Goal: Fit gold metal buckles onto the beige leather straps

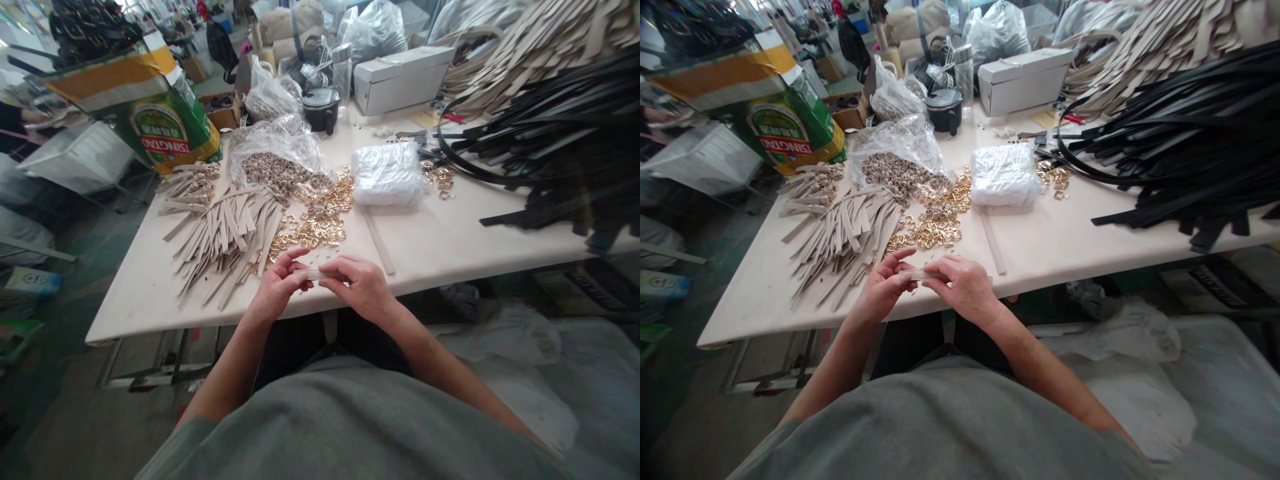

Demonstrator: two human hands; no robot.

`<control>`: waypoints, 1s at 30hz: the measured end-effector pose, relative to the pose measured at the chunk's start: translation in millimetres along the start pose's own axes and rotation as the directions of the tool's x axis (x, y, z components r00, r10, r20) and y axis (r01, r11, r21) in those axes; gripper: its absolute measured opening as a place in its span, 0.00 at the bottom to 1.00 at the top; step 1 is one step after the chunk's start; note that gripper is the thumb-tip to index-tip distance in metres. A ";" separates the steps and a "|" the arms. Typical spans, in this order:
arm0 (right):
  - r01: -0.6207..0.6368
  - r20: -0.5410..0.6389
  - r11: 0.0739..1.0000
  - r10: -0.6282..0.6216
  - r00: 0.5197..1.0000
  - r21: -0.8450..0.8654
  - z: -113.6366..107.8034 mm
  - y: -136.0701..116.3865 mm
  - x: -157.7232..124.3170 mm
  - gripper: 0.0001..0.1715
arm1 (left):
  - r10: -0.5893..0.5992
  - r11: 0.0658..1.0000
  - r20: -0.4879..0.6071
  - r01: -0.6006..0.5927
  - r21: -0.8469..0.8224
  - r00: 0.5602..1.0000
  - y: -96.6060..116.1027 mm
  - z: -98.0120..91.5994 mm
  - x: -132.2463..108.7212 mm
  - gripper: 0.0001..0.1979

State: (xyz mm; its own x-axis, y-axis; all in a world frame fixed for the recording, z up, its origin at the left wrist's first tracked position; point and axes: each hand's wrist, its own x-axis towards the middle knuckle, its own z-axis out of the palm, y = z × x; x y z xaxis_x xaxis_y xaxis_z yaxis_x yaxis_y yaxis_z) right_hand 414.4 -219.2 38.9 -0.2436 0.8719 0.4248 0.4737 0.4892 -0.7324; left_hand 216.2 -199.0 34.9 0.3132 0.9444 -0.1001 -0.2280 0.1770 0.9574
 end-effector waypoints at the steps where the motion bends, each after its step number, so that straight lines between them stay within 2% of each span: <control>1: -0.003 0.007 1.000 0.003 1.000 -0.013 -0.3 -0.4 0.2 0.02 | 0.004 1.000 0.003 -0.004 0.011 1.000 -0.1 -0.1 -0.1 0.25; 4: 0.017 -0.001 0.997 -0.017 1.000 -0.075 -1.7 -2.2 0.7 0.03 | 0.030 0.993 0.013 -0.031 0.114 0.999 1.4 0.8 -2.3 0.22; 6: 0.027 -0.015 0.993 -0.029 0.999 -0.118 -2.4 -3.4 0.8 0.06 | 0.075 0.963 0.033 -0.081 0.257 0.997 3.6 2.9 -4.2 0.18; 8: 0.027 -0.027 0.988 -0.031 0.999 -0.152 -2.3 -4.1 0.8 0.07 | 0.175 0.886 0.052 -0.180 0.428 0.983 6.1 6.2 -5.2 0.11; 11: -0.008 -0.032 0.985 0.003 0.999 -0.173 -0.5 -3.8 0.2 0.08 | 0.360 0.723 0.051 -0.313 0.616 0.932 8.9 11.6 -5.1 0.05; 15: -0.067 -0.045 0.984 0.060 0.997 -0.163 -0.9 0.1 -0.2 0.07 | 0.435 0.622 0.074 -0.360 0.695 0.897 11.3 14.5 -8.6 0.03; 17: -0.100 -0.077 0.979 0.087 0.993 -0.180 -4.4 3.3 -0.1 0.06 | 0.455 0.612 0.074 -0.372 0.699 0.887 11.6 12.3 -12.7 0.02; 19: -0.131 -0.115 0.972 0.110 0.987 -0.193 -9.0 6.1 -0.5 0.06 | 0.488 0.630 0.027 -0.373 0.681 0.873 10.3 7.8 -15.8 0.05; 21: -0.133 -0.127 0.975 0.112 0.986 -0.179 -12.3 7.1 -2.2 0.05 | 0.452 0.697 -0.043 -0.323 0.640 0.891 6.8 3.0 -15.8 0.10; 25: -0.057 -0.069 0.983 0.045 0.997 -0.172 -10.6 4.3 -8.6 0.05 | 0.168 0.850 -0.117 -0.084 0.520 0.979 -3.6 0.9 -7.9 0.14; 28: -0.019 -0.066 0.980 0.006 0.998 -0.198 -5.7 2.3 -12.7 0.02 | 0.082 0.900 -0.137 -0.014 0.436 0.987 -9.8 5.8 -2.9 0.14; 30: -0.003 -0.086 0.980 -0.014 0.996 -0.199 -2.5 1.9 -14.1 0.05 | 0.067 0.924 -0.147 -0.006 0.383 0.987 -12.4 10.0 -1.3 0.14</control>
State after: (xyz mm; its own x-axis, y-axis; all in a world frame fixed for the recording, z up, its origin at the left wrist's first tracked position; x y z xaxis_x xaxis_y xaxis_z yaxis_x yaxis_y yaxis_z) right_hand 420.8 -230.6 32.9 -0.1764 0.8595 0.4798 0.6331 0.4723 -0.6133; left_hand 227.9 -205.2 25.9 0.1581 0.9846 -0.0741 0.1406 0.0519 0.9887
